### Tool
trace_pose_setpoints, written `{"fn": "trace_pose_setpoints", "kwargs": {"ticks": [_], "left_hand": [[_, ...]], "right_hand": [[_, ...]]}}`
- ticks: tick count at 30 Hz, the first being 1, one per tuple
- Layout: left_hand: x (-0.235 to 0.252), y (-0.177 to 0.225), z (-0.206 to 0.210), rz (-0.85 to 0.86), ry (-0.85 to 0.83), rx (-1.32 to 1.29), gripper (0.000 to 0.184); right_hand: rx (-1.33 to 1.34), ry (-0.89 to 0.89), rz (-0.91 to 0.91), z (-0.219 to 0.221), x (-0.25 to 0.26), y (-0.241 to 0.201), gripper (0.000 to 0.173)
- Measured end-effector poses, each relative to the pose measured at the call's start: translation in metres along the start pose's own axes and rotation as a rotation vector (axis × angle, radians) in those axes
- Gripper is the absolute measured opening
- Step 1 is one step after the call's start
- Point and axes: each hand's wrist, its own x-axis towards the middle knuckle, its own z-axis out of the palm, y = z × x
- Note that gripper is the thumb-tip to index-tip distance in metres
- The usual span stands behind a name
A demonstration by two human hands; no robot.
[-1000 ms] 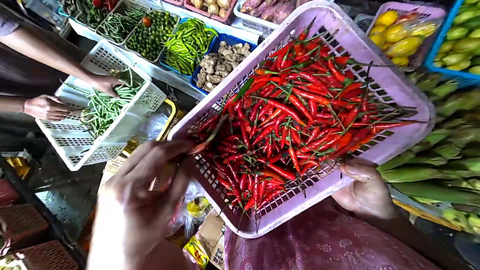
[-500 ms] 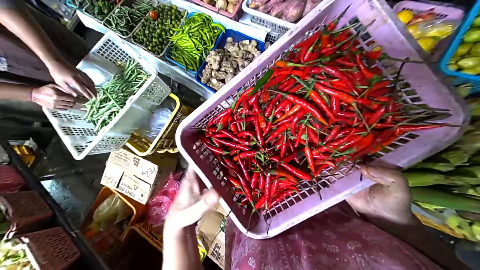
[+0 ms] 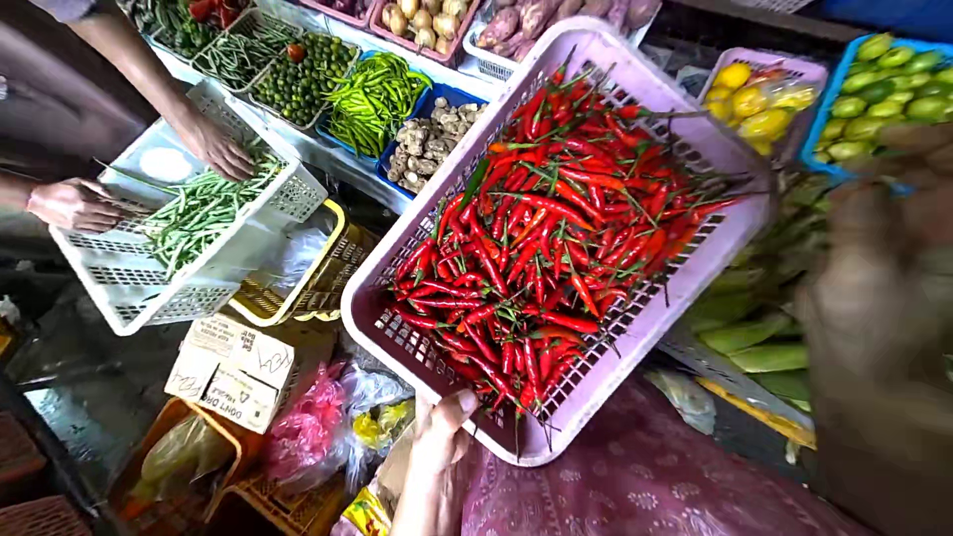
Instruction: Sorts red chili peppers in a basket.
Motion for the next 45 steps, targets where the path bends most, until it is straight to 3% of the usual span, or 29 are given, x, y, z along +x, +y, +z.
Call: {"fn": "trace_pose_setpoints", "kwargs": {"ticks": [2,4,6,9,13,17,23,26,32,35,37,40,45], "left_hand": [[-0.002,-0.004,-0.001,-0.019,0.058,-0.011,0.033],[-0.002,-0.010,0.000,-0.020,0.069,0.002,0.033],[-0.002,-0.014,0.005,0.001,0.070,0.013,0.034],[-0.006,-0.021,0.013,0.010,0.092,-0.016,0.034],[-0.011,-0.026,0.017,0.007,0.155,-0.055,0.037],[-0.014,-0.028,0.013,0.050,0.169,-0.077,0.042],[-0.018,-0.029,0.011,0.025,0.259,-0.073,0.049],[-0.018,-0.029,0.007,0.046,0.295,-0.097,0.052],[-0.017,-0.016,-0.010,0.097,0.464,-0.077,0.053],[-0.018,-0.009,-0.029,0.131,0.567,-0.027,0.057],[-0.020,-0.003,-0.038,0.158,0.633,-0.003,0.060],[-0.029,0.005,-0.046,0.196,0.669,-0.009,0.055],[-0.055,0.006,-0.043,0.233,0.584,0.011,0.034]], "right_hand": [[-0.130,-0.200,-0.279,0.013,0.023,-0.046,0.028],[-0.082,-0.425,-0.421,0.052,0.034,-0.074,0.017],[-0.131,-0.595,-0.443,0.091,0.036,-0.076,0.019],[-0.325,-0.703,-0.411,0.123,0.036,-0.072,0.017],[-0.418,-0.760,-0.374,0.128,0.040,-0.078,0.014],[-0.451,-0.840,-0.348,0.137,0.040,-0.082,0.027],[-0.567,-0.885,-0.372,0.160,0.034,-0.096,0.020],[-0.437,-0.856,-0.375,0.165,0.035,-0.094,0.015],[-0.008,-0.785,-0.428,0.106,0.057,-0.107,0.015],[-0.009,-0.866,-0.397,0.079,0.052,-0.089,0.013],[-0.160,-0.982,-0.357,0.074,0.041,-0.074,0.021],[-0.286,-1.023,-0.319,0.089,0.033,-0.072,0.034],[-0.055,-0.836,-0.466,0.149,0.050,-0.103,0.023]]}}
